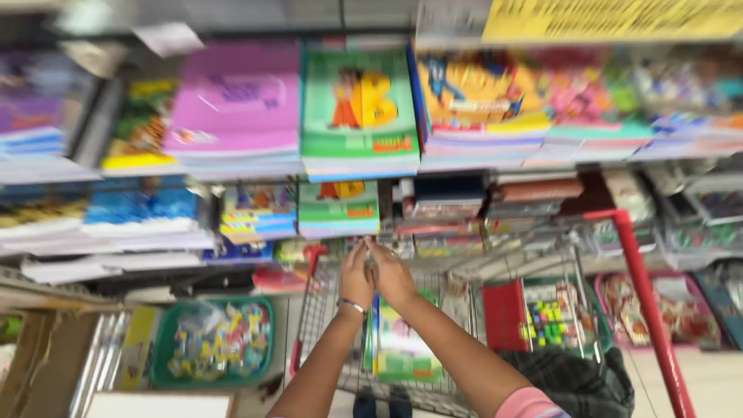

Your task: Selecting and placing various notebooks and stationery items into a shopping cart in a convenience store.

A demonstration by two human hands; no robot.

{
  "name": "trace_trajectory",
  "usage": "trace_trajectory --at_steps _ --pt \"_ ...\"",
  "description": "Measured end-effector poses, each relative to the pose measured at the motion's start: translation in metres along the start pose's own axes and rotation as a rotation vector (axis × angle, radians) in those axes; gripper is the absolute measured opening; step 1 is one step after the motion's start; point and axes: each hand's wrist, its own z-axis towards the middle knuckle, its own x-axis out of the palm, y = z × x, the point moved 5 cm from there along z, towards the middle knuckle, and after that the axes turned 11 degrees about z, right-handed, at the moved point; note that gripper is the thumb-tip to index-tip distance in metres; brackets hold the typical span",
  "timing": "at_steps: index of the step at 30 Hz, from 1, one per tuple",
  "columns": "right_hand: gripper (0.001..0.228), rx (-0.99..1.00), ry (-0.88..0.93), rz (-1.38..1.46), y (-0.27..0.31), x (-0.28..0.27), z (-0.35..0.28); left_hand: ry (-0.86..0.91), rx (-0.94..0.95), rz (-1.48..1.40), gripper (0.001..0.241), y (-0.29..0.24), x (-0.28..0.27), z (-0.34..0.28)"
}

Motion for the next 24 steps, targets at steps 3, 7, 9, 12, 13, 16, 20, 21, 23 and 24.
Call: trace_trajectory --at_steps 3,7,9,12,13,16,20,21,23,24 --pt "0.064 -0.212 -0.042 -0.228 0.089 -0.037 0.049 -0.235 0.168 0.033 0.055 -0.046 -0.075 0.049" --pt "0.057 -0.556 -0.248 -0.479 0.182 -0.081 0.092 -0.397 0.379 0.300 0.052 -0.111 -0.159 0.100" --pt "0.062 -0.569 -0.324 -0.605 0.199 -0.096 0.105 -0.409 0.420 0.453 0.065 -0.135 -0.181 0.114" --pt "0.068 -0.535 -0.361 -0.754 0.193 -0.104 0.115 -0.345 0.430 0.629 0.084 -0.130 -0.173 0.134" --pt "0.069 -0.485 -0.312 -0.782 0.182 -0.103 0.117 -0.266 0.403 0.647 0.089 -0.119 -0.160 0.139" --pt "0.063 -0.463 -0.282 -0.730 0.186 -0.105 0.093 -0.241 0.346 0.634 0.068 -0.121 -0.161 0.121" --pt "0.054 -0.538 -0.386 -0.679 0.196 -0.114 0.056 -0.293 0.292 0.353 0.035 -0.120 -0.171 0.088" --pt "0.042 -0.457 -0.417 -0.594 0.191 -0.118 0.053 -0.445 0.195 0.232 0.028 -0.114 -0.181 0.083" --pt "0.032 -0.372 -0.447 -0.512 0.173 -0.122 0.055 -0.590 0.097 0.107 0.022 -0.106 -0.189 0.082" --pt "0.034 -0.283 -0.606 -0.314 0.157 -0.131 0.057 -0.526 -0.095 -0.184 0.028 -0.092 -0.186 0.088"
